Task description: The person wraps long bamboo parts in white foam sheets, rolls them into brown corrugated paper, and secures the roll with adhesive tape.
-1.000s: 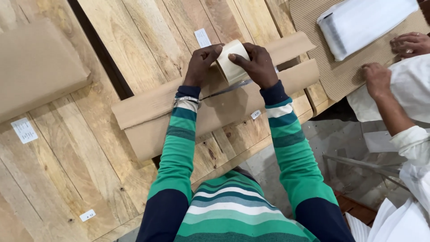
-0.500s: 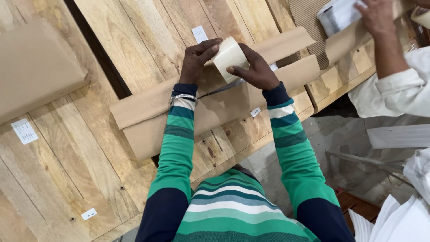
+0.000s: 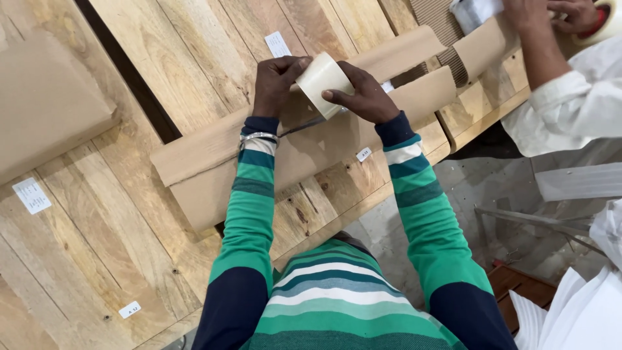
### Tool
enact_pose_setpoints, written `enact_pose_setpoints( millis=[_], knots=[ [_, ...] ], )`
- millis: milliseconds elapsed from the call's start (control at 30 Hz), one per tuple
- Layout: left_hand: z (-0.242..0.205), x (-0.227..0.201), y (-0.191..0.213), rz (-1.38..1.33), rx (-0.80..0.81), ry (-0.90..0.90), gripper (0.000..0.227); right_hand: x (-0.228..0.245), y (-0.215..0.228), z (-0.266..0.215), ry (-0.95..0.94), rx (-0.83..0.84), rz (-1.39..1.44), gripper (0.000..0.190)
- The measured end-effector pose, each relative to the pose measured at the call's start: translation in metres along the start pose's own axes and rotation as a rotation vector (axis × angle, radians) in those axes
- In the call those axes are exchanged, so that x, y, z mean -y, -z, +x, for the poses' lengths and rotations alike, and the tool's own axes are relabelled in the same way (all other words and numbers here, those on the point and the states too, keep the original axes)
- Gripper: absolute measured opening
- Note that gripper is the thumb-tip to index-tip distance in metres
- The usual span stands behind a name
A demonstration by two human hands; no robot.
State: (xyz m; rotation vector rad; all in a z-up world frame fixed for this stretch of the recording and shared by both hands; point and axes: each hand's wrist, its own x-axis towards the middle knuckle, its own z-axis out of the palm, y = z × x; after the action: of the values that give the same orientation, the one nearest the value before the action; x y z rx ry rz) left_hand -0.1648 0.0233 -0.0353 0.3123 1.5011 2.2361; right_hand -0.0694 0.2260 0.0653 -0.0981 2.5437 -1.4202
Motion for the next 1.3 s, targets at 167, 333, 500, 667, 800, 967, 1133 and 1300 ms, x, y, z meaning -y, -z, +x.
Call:
enact_pose_setpoints(
  millis=[167, 333, 500, 667, 800, 967, 1133, 1300],
  knots=[
    [0.004, 0.002, -0.008, 0.156, -0.119, -0.105, 0.019, -0.031, -0.008, -0.009, -0.067, -0.014, 0.041, 0.074],
    [0.015, 0.005, -0.017, 0.427, -0.207, -0.126, 0.018, -0.073, -0.025, -0.042, -0.198, -0.089, 0.561, 0.068],
    [0.024, 0.025, -0.009, 0.609, -0.298, -0.2, 0.022, -0.054, -0.048, -0.073, -0.137, -0.129, 0.517, 0.073],
    [0.034, 0.032, -0.006, 0.704, -0.328, -0.113, 0.023, -0.031, -0.053, -0.07, -0.07, -0.215, 0.462, 0.072],
    [0.04, 0.042, 0.0, 0.778, -0.365, -0.062, 0.023, -0.03, -0.049, -0.067, -0.095, -0.262, 0.404, 0.065],
    [0.042, 0.041, 0.002, 0.751, -0.331, 0.057, 0.02, -0.022, -0.047, -0.066, -0.168, -0.273, 0.426, 0.059],
    [0.045, 0.06, 0.004, 0.912, -0.389, -0.018, 0.022, -0.015, -0.044, -0.065, -0.187, -0.256, 0.471, 0.058],
    [0.032, 0.029, -0.009, 1.091, -0.423, -0.095, 0.027, -0.018, -0.045, -0.068, -0.215, -0.234, 0.489, 0.06]
  ],
)
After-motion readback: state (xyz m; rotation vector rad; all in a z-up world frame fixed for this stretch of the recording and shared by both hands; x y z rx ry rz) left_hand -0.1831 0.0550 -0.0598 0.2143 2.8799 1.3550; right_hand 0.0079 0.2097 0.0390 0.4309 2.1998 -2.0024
